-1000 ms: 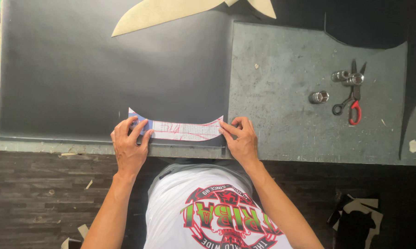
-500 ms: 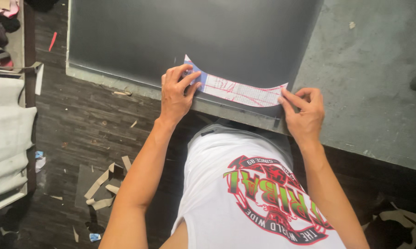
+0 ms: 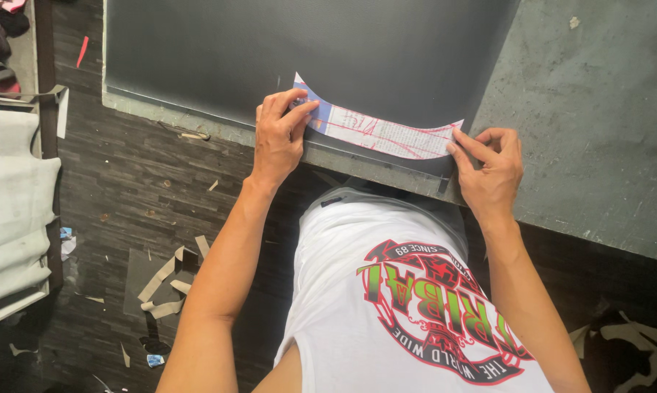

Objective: The person places a beige template on a black sheet and secures it with three metal weights. Using shears, they cut the black material around the template's edges. After cutting, they remove the template and weights, then place a printed paper pattern on the cut piece.

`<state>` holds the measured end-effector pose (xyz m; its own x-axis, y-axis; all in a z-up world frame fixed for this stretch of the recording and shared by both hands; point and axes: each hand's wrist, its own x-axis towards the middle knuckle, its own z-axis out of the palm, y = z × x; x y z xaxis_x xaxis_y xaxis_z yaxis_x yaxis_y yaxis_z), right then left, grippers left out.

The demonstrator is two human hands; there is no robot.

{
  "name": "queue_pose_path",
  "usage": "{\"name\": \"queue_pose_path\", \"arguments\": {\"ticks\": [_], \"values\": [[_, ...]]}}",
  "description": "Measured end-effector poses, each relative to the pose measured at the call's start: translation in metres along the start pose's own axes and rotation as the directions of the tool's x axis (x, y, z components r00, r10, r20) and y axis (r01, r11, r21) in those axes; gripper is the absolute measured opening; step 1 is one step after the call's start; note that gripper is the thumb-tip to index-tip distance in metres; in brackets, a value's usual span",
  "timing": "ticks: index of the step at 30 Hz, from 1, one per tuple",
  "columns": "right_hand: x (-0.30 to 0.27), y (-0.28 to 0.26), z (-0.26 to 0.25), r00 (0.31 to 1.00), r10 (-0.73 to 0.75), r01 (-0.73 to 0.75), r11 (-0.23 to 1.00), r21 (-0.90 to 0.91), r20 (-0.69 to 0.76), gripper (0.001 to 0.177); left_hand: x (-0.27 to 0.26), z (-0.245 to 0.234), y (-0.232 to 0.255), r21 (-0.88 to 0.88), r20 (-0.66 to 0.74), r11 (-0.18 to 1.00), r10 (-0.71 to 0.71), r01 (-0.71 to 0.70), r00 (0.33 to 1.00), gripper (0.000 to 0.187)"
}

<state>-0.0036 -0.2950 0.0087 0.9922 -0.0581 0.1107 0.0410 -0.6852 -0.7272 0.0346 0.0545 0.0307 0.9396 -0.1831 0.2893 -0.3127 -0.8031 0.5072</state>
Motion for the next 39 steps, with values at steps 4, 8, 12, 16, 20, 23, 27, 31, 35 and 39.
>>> {"name": "queue_pose_path", "arguments": {"ticks": [4, 8, 12, 16, 20, 23, 27, 31, 35, 39], "values": [[0.001, 0.0, 0.0, 1.0, -0.002, 0.002, 1.0, -0.009, -0.002, 0.03, -0.001, 0.004, -0.005, -0.014, 0.007, 0.999, -0.04, 0.04, 0.999, 0.023], [0.0, 0.0, 0.0, 1.0, -0.009, 0.009, 1.0, -0.011, -0.007, 0.028, -0.006, 0.005, -0.007, 0.136, -0.032, 0.991, -0.01, 0.015, 0.999, 0.029], [-0.002, 0.001, 0.001, 0.999, -0.044, 0.043, 0.998, -0.038, -0.02, 0.029, -0.011, 0.004, -0.01, 0.169, -0.039, 0.984, -0.042, 0.048, 0.998, 0.032], [-0.002, 0.002, 0.003, 0.996, -0.078, 0.075, 0.995, -0.071, -0.039, 0.028, -0.014, 0.003, -0.011, 0.141, -0.021, 0.987, -0.068, 0.07, 0.998, 0.032], [-0.002, -0.003, 0.004, 0.997, -0.06, 0.055, 0.995, -0.077, -0.054, 0.026, -0.014, 0.001, -0.011, 0.133, -0.023, 0.99, -0.049, 0.052, 0.999, 0.032], [-0.006, -0.011, 0.004, 0.997, -0.059, 0.051, 0.988, -0.144, -0.054, 0.026, -0.013, -0.001, -0.01, 0.143, -0.025, 0.989, -0.044, 0.047, 0.999, 0.031], [-0.012, -0.024, 0.01, 0.991, -0.087, 0.059, 0.965, -0.257, -0.099, 0.037, -0.011, -0.002, -0.008, 0.134, -0.027, 0.988, -0.069, 0.072, 0.997, 0.027], [-0.014, -0.03, 0.014, 0.988, -0.083, 0.043, 0.958, -0.283, -0.132, 0.039, -0.01, 0.0, -0.005, 0.119, -0.058, 0.987, -0.098, 0.104, 0.994, 0.03], [-0.009, -0.023, 0.009, 0.995, -0.03, 0.015, 0.988, -0.153, -0.1, 0.038, -0.005, 0.0, -0.003, 0.109, -0.056, 0.985, -0.129, 0.134, 0.99, 0.036], [0.001, -0.007, -0.007, 0.999, -0.031, 0.033, 0.996, -0.079, 0.025, 0.033, -0.005, 0.0, -0.005, 0.099, -0.047, 0.986, -0.128, 0.132, 0.991, 0.034]]}}
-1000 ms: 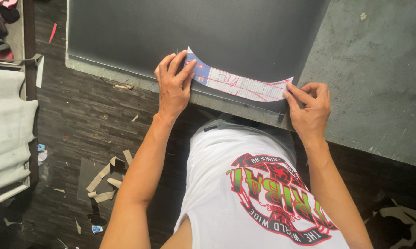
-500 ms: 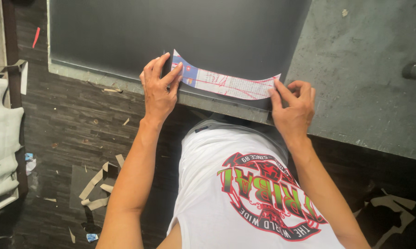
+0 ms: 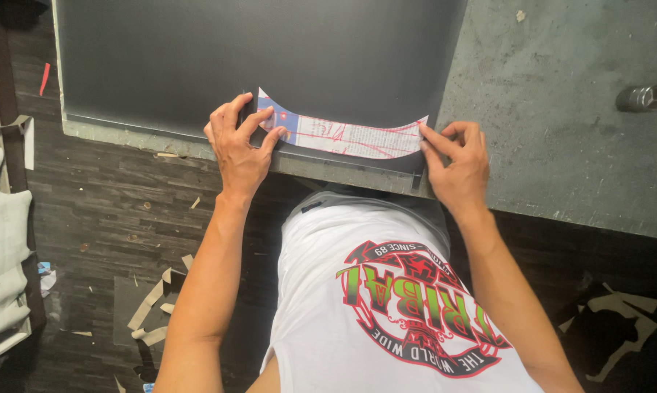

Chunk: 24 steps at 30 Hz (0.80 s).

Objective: The person places a beige template on a black sheet and secures it with three metal weights. Using shears, they cut the black material around the template's edges. After cutting, they remove the template and weights, then place a printed paper pattern on the cut piece.

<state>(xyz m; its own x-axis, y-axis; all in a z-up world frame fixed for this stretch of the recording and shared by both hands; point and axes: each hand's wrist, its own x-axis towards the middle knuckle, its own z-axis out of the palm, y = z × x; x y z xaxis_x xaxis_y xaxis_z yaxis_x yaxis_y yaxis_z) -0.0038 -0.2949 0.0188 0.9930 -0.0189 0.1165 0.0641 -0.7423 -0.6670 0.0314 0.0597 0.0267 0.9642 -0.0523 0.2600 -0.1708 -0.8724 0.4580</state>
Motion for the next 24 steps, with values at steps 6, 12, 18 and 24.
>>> {"name": "queue_pose_path", "arguments": {"ticks": [6, 12, 18, 24], "values": [[0.026, 0.018, -0.019, 0.967, 0.088, -0.13, 0.978, 0.164, 0.238, 0.05, 0.001, 0.0, -0.002, -0.003, 0.007, 1.0, 0.011, -0.011, 1.0, 0.034], [0.035, 0.005, -0.025, 0.952, 0.151, -0.193, 0.972, 0.138, 0.267, 0.04, -0.001, 0.0, -0.001, -0.002, -0.002, 1.0, 0.01, -0.01, 1.0, 0.034], [0.019, -0.017, -0.009, 0.985, 0.162, -0.162, 0.987, -0.005, 0.06, 0.027, -0.001, 0.0, -0.002, -0.003, 0.005, 1.0, 0.003, -0.003, 1.0, 0.035], [0.003, -0.024, 0.013, 0.996, -0.01, -0.001, 0.993, -0.121, -0.091, 0.043, 0.0, -0.001, -0.002, -0.002, 0.0, 1.0, -0.001, 0.001, 1.0, 0.043]]}}
